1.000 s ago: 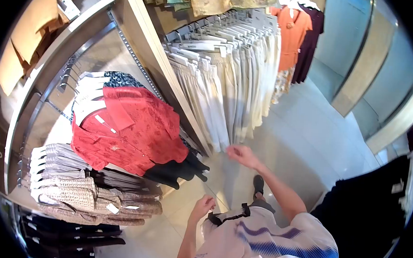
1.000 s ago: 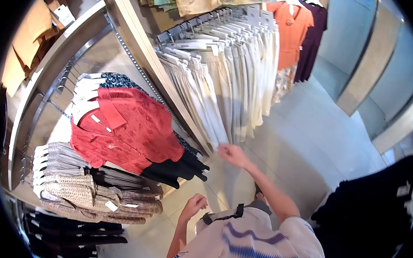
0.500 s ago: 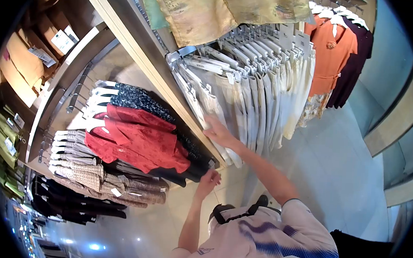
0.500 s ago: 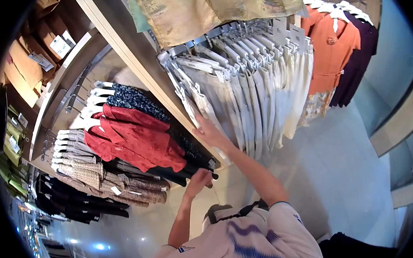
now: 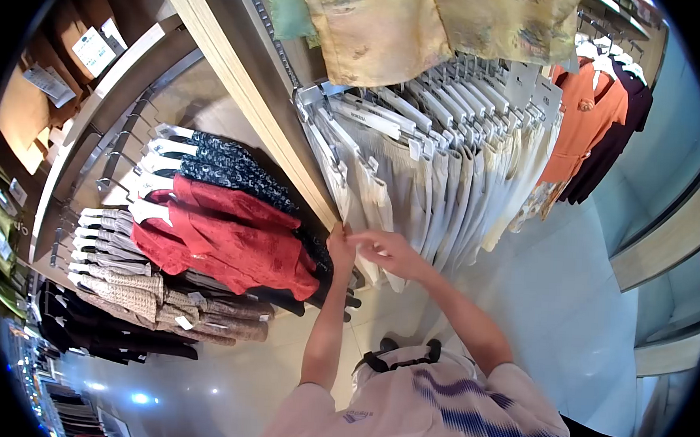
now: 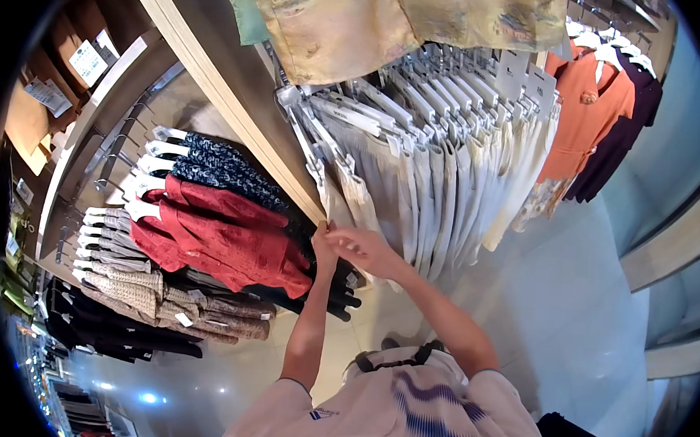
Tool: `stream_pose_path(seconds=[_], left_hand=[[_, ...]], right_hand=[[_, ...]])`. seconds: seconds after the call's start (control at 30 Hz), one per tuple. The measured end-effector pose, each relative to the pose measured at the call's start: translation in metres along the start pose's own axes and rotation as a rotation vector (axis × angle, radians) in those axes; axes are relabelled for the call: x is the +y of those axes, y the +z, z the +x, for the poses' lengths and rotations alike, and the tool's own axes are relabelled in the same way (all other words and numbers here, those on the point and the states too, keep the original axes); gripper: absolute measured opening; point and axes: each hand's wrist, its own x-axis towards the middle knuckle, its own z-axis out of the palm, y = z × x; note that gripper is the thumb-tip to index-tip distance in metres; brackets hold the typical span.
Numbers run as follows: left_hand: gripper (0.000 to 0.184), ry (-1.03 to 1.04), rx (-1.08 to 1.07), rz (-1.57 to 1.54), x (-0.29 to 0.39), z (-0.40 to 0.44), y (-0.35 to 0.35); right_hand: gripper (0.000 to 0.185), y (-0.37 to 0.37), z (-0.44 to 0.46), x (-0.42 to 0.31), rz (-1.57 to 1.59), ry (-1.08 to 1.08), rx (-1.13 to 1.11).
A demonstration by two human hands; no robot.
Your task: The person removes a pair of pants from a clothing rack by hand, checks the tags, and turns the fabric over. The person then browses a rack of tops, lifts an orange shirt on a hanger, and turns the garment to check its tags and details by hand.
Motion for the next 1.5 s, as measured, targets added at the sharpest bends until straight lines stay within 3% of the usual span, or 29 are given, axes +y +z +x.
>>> stream_pose_path(seconds=[0.1,0.13,0.2,0.23,0.3,0.43,0.5,0.53,0.6,0.7,0.73,0.77,0.93,1.1,1.27,1.37,1.43,1.5], left_hand=[[0.023,-0.070,-0.083,0.006,0.007,0.004,-0.009],[0.023,-0.076,-0.096,0.003,0.009,0.002,-0.014],[0.022,0.029,-0.074,0.053,0.015,-0.002,-0.028],[0.022,0.022,-0.078,0.046,0.021,-0.005,-0.033],[0.020,-0.015,-0.042,0.025,0.031,-0.013,-0.047],[0.015,-0.068,-0.028,-0.030,0.039,-0.022,-0.060],[0.014,-0.097,-0.027,-0.031,0.032,-0.026,-0.064],[0.013,-0.125,-0.033,-0.040,0.032,-0.027,-0.067],[0.013,-0.150,0.025,-0.020,0.036,-0.028,-0.072],[0.017,-0.161,0.090,0.027,0.036,-0.023,-0.072],[0.018,-0.259,0.119,-0.017,0.038,-0.020,-0.070],[0.019,-0.369,0.143,-0.057,0.039,-0.024,-0.070],[0.020,-0.292,0.126,0.015,0.041,-0.028,-0.071],[0.022,-0.481,0.076,-0.144,0.050,-0.035,-0.067],[0.022,-0.388,0.006,-0.145,0.048,-0.039,-0.055],[0.013,-0.344,-0.138,-0.110,0.062,-0.041,-0.041],[0.029,-0.104,-0.168,-0.206,0.067,-0.044,-0.031],[0.039,-0.061,-0.157,-0.182,0.074,-0.047,-0.029]], right_hand=[[0.033,-0.025,-0.019,0.027,-0.046,0.166,0.320],[0.033,-0.030,-0.019,0.026,-0.046,0.178,0.327],[0.038,-0.039,-0.016,0.024,-0.146,0.252,0.580],[0.038,-0.037,-0.011,0.029,-0.152,0.261,0.580],[0.045,-0.029,0.007,0.043,-0.321,0.067,0.652],[0.042,-0.028,0.037,0.052,-0.494,0.011,0.561],[0.033,-0.040,0.049,0.053,-0.484,0.381,0.224],[0.033,-0.044,0.048,0.062,-0.482,0.365,0.205],[0.029,-0.054,0.041,0.086,-0.507,0.094,0.357],[0.024,-0.071,0.032,0.091,-0.499,0.112,0.374],[0.022,-0.075,0.033,0.092,-0.490,0.013,0.409],[0.022,-0.075,0.026,0.094,-0.478,0.019,0.400],[0.020,-0.085,0.011,0.090,-0.397,0.093,0.355],[0.021,-0.061,0.000,0.092,-0.325,0.095,0.277],[0.024,-0.023,0.009,0.080,-0.366,0.074,0.147],[0.020,-0.005,0.016,0.070,-0.202,-0.088,0.136],[0.015,-0.002,0.016,0.063,-0.099,-0.058,0.034],[0.014,-0.009,0.014,0.060,-0.053,-0.027,-0.040]])
